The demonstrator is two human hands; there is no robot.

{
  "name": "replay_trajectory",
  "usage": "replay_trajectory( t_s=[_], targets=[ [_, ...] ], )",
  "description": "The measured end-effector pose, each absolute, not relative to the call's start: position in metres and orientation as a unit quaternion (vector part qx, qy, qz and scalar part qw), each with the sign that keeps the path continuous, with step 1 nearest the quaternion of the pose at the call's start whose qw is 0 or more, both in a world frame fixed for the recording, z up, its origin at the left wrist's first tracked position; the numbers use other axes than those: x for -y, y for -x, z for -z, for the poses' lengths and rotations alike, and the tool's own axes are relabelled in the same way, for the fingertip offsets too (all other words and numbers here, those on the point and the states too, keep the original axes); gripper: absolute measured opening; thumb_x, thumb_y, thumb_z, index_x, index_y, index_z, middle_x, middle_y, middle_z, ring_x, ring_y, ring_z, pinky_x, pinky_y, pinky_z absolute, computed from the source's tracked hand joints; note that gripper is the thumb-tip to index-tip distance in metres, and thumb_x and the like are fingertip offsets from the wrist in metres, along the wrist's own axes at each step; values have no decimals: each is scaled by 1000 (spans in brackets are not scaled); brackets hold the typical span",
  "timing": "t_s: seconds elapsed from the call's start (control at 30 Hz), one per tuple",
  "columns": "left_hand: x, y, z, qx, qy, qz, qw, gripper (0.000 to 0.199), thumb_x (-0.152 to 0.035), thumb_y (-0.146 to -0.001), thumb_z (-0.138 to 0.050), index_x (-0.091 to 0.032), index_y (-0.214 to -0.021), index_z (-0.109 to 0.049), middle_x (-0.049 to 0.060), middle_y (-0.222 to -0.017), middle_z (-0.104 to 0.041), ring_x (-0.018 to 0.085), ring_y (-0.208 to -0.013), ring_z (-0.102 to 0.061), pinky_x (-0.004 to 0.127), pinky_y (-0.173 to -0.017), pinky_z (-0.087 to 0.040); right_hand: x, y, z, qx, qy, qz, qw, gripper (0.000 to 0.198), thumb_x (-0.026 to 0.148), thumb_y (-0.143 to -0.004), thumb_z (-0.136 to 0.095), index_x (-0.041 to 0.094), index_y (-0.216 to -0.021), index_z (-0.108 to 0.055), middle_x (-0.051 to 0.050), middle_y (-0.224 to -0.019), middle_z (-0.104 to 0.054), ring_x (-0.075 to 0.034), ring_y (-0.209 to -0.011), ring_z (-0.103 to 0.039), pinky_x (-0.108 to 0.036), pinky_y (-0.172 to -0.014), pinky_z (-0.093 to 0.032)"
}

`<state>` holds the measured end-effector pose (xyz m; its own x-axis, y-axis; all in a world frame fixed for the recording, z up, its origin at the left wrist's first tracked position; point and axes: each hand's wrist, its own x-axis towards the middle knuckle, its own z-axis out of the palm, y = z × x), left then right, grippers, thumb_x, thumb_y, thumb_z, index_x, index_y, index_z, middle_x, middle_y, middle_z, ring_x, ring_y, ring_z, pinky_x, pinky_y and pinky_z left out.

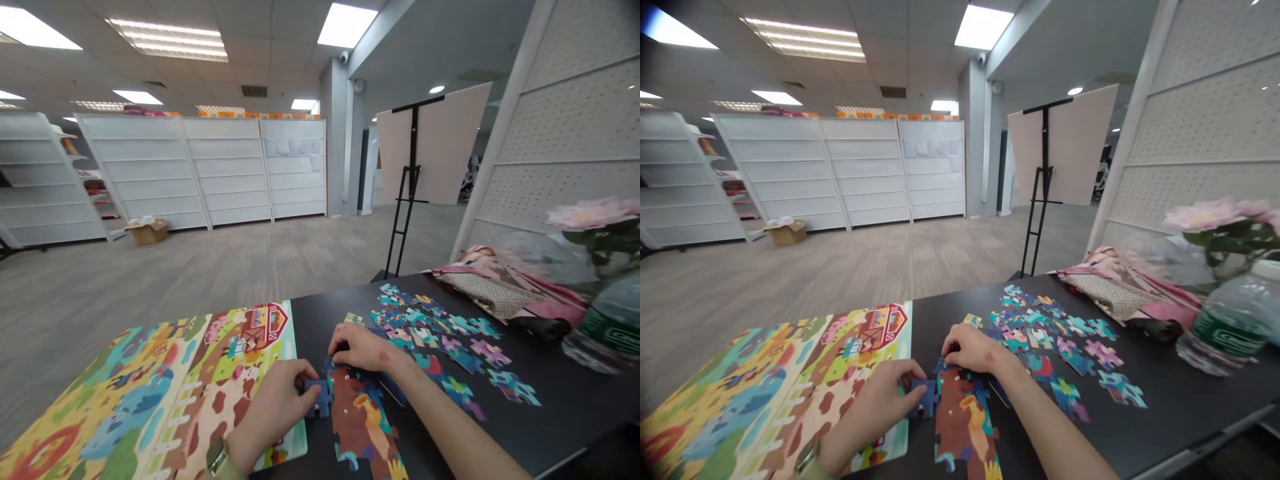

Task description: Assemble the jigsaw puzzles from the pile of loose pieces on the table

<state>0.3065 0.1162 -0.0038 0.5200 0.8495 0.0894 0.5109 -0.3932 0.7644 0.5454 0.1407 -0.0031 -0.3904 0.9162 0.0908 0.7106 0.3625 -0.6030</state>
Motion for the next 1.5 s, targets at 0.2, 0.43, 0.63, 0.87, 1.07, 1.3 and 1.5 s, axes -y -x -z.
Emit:
replay_trajectory(
  t_s=[0.2, 0.43, 0.63, 0.87, 1.07, 1.3, 1.5],
  targets=[
    [-113, -308, 7, -459, -819, -228, 260, 13, -29, -80, -67, -23, -89, -73, 3, -88, -68, 24, -87, -62, 33, -79, -42, -141, -545, 3, 800, 507, -238, 214, 12, 18, -75, -77, 24, -84, -81, -2, -90, -72, -18, -88, -65, -25, -81, -48],
    [-110, -309, 6, -447, -833, -230, 229, 4, -24, -77, -69, -22, -77, -66, 4, -92, -62, 25, -91, -58, 34, -80, -42, -140, -545, 3, 799, 507, -240, 216, 12, 18, -75, -77, 25, -84, -81, -2, -91, -71, -18, -89, -65, -25, -80, -49],
    [-121, -302, -3, -422, -825, -273, 258, 13, -20, -88, -50, -22, -85, -62, 2, -86, -63, 21, -85, -59, 32, -77, -43, -140, -543, 0, 797, 508, -246, 213, 13, 17, -75, -76, 24, -85, -81, -2, -91, -71, -17, -85, -66, -25, -79, -49],
    [-119, -300, -5, -414, -831, -267, 258, 14, -17, -86, -49, -22, -86, -62, 2, -87, -64, 21, -87, -60, 32, -78, -43, -139, -542, -2, 797, 506, -252, 213, 14, 17, -76, -75, 25, -85, -82, -2, -91, -71, -17, -87, -66, -25, -83, -48],
    [-117, -297, -4, -404, -848, -229, 254, 17, -15, -82, -53, -23, -90, -66, 2, -92, -66, 22, -90, -61, 33, -81, -43, -139, -542, -2, 796, 509, -250, 213, 12, 19, -77, -75, 26, -85, -82, -3, -92, -70, -17, -89, -65, -26, -84, -48],
    [-118, -295, -8, -410, -852, -214, 247, 18, -16, -83, -52, -23, -92, -66, 4, -95, -67, 24, -95, -62, 35, -85, -44, -139, -540, -3, 801, 502, -246, 213, 14, 19, -80, -73, 26, -88, -82, -3, -91, -71, -17, -89, -65, -26, -85, -47],
    [-118, -294, -8, -408, -858, -197, 243, 18, -19, -83, -54, -23, -94, -68, 4, -95, -68, 24, -93, -62, 35, -83, -44, -141, -541, 3, 802, 502, -242, 216, 16, 20, -82, -72, 27, -91, -83, -2, -92, -71, -18, -89, -65, -27, -88, -47]
  ],
)
